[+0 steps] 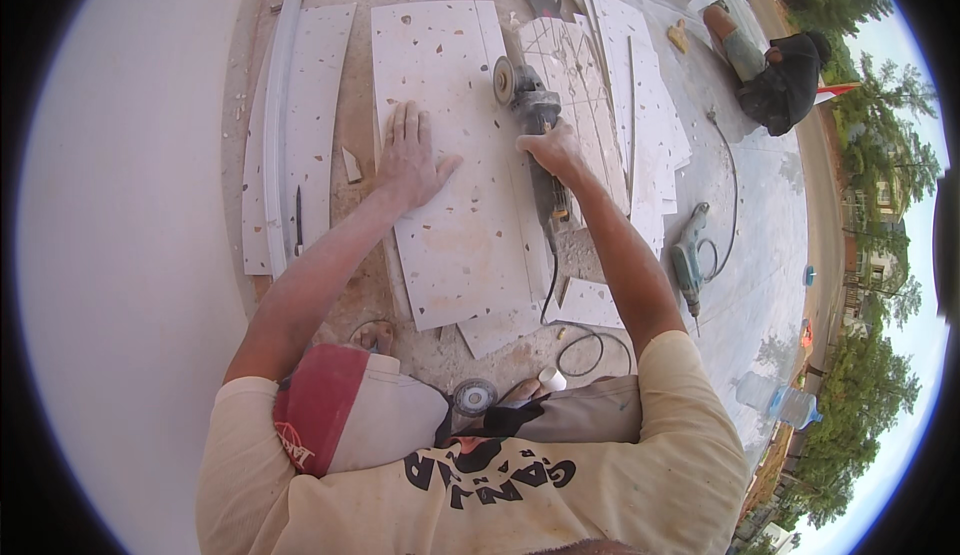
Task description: The person walks to a work area and picks up a white speckled tile. They use a pencil and a straight metal bar to mark a line on the tile. Then, they use an angle grinder to cut the tile along the marked line.
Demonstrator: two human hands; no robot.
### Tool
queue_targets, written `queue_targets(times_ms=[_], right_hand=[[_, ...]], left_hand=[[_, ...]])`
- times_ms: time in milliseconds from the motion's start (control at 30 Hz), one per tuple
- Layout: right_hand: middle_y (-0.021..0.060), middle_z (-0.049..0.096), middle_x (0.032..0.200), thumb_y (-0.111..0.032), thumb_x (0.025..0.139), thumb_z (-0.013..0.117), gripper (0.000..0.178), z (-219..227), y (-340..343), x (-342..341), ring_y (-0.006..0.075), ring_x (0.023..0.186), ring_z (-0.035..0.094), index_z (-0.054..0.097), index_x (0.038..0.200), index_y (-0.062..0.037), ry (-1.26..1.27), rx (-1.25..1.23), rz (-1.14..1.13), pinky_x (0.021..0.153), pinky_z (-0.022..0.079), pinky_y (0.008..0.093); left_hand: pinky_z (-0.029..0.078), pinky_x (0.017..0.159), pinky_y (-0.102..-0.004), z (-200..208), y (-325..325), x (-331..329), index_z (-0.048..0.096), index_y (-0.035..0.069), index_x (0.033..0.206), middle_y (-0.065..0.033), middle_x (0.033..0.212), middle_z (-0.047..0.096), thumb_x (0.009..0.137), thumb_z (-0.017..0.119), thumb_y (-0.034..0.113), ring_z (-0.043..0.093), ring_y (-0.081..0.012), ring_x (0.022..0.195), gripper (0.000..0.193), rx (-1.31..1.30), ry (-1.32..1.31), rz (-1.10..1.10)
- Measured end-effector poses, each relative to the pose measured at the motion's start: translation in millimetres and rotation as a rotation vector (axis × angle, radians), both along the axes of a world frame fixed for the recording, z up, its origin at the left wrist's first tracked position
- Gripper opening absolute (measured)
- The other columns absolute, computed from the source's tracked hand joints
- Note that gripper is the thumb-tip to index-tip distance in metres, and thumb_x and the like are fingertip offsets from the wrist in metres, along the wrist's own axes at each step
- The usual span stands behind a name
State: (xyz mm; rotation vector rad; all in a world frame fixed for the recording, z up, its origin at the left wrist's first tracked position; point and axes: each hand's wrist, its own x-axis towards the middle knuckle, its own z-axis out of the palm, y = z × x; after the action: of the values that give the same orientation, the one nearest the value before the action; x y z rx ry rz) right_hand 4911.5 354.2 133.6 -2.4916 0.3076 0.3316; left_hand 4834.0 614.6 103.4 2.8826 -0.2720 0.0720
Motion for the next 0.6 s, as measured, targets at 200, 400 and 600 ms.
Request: queue_targets(times_ms=[200, 400, 600], right_hand=[[0.0210, 0.071, 0.091, -0.027, 0.062, 0.081, 0.066, 10.6, 4.8, 5.5, 0.0279, 0.079, 0.071, 0.063, 0.110, 0.0139, 0.048, 0.041, 0.009, 0.068, 0.057, 0.0384], [0.0203, 0.071, 0.090, -0.027, 0.062, 0.081, 0.065, 3.8, 5.8, 14.7, 0.0281, 0.078, 0.071, 0.063, 0.109, 0.0136, 0.027, -0.006, -0.008, 0.069, 0.057, 0.0384], [0.0196, 0.072, 0.088, -0.029, 0.062, 0.081, 0.057, 5.2, 7.9, 21.2, 0.0275, 0.076, 0.071, 0.068, 0.101, 0.0108, 0.003, 0.041, 0.030, 0.066, 0.057, 0.0384]], left_hand=[[0.010, 0.126, -0.0498, 0.4, 0.2, -0.8, 0.027, -0.014, 0.150, -0.0311, 0.160, 0.019, 0.097, 0.051, 0.057, 0.010, -0.0428, 0.153, 0.092, -0.007, 0.002, 0.007], [0.010, 0.126, -0.0497, 1.7, -0.3, 0.3, 0.027, -0.014, 0.150, -0.0310, 0.160, 0.020, 0.097, 0.051, 0.058, 0.011, -0.0428, 0.153, 0.093, 0.005, -0.004, 0.004], [0.010, 0.126, -0.0501, -0.9, 0.8, 0.0, 0.027, -0.014, 0.150, -0.0313, 0.159, 0.022, 0.096, 0.051, 0.058, 0.012, -0.0429, 0.152, 0.093, -0.015, -0.024, 0.006]])
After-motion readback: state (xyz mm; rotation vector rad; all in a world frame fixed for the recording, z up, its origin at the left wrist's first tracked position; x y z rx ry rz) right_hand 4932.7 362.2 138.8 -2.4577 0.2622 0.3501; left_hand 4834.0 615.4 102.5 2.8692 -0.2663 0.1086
